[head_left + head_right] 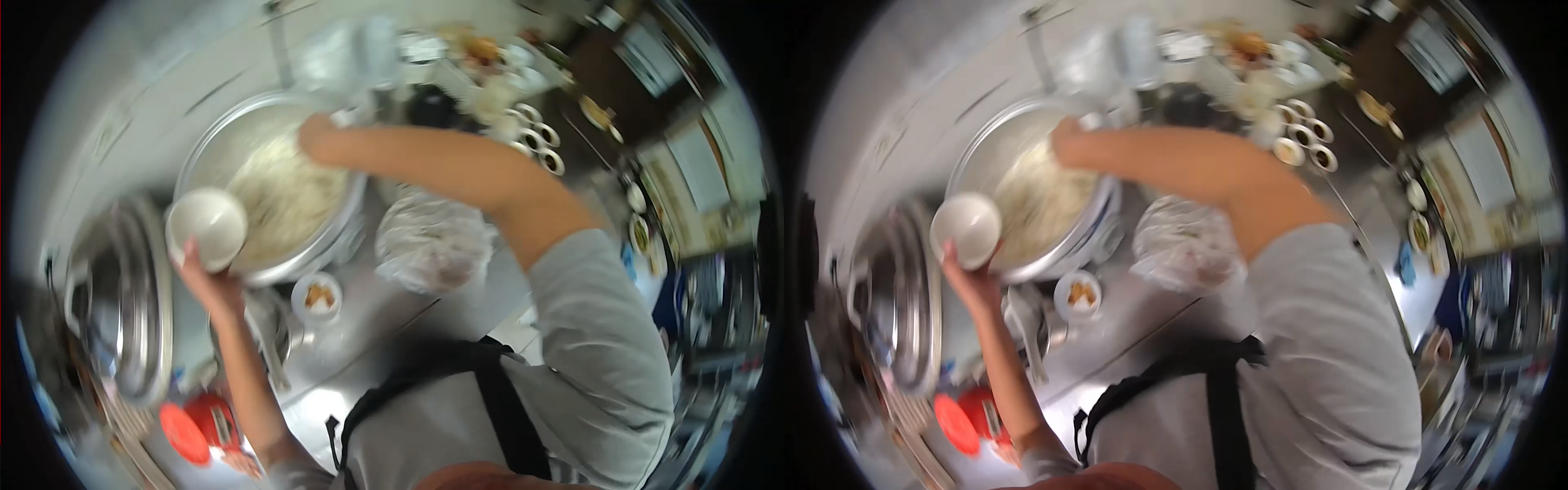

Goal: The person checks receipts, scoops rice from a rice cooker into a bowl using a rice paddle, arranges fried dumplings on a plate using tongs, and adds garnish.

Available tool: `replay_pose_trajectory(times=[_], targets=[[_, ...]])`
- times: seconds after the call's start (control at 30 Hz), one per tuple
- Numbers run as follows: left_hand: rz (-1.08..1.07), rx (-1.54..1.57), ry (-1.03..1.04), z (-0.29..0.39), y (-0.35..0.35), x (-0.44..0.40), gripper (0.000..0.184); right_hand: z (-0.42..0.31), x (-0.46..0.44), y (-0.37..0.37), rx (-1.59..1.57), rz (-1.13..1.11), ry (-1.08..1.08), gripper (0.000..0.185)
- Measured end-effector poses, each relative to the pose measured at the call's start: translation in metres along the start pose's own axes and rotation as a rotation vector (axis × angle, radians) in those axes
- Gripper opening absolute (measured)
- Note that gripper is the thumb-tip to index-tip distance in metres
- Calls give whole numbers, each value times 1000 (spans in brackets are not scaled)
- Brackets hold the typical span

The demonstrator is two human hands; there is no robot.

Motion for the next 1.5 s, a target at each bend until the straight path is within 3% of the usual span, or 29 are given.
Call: replay_pose_trajectory(times=[0.03, 0.07, 0.1, 0.27, 0.4, 0.5, 0.57, 0.63, 0.73, 0.93, 0.97, 1.03, 1.07, 1.1, 1.37, 1.5], targets=[[41, -21, 43, 4, 7, 1, 62, -1, 0, -4, -66, 54, 34, 24], [6, -80, 181, 8, 12, 1, 63, -11, -7, 3, 73, -130, -18, 27], [-25, -179, 272, 7, 10, -3, 60, -16, -2, -3, 39, -134, -25, 27], [-26, -239, 262, 13, 29, 4, 59, -41, 6, -10, 80, -183, -117, 32], [-28, -210, 266, 9, 36, -4, 57, -32, -4, 2, 67, -311, -10, 26], [9, -203, 256, 7, 40, -15, 57, -5, 7, -9, -9, -167, 154, 21], [43, -210, 217, 2, 38, -20, 60, 7, -2, -10, -224, 37, 184, 21], [59, -225, 184, 1, 35, -21, 64, 12, -20, -6, -392, 306, 2, 17], [79, -247, 179, 5, 41, -16, 65, 10, -28, -2, -377, 347, -107, 14], [61, -229, 262, 2, 40, -14, 63, 18, -3, -13, -361, 267, -153, 19], [67, -234, 262, 4, 41, -10, 62, 20, -7, -13, -409, 332, -113, 14], [152, -257, 278, 8, 40, -5, 60, 13, -1, -9, -187, 265, -247, 14], [174, -245, 307, 9, 37, -5, 59, 16, 8, -13, -340, 233, -192, 13], [193, -232, 335, 9, 34, -7, 58, 13, 14, -16, -219, 199, -254, 14], [148, -94, 433, 12, 34, -8, 53, 8, 53, -31, -295, 68, -276, 20], [144, -167, 451, 12, 31, -10, 56, -8, 69, -43, -298, 29, -307, 21]])
Point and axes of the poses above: each hand's wrist, its own x-axis away from the middle knuckle, its own y-axis out of the palm, z = x × y, the point moved 6 cm from there along -x, towards the middle knuckle
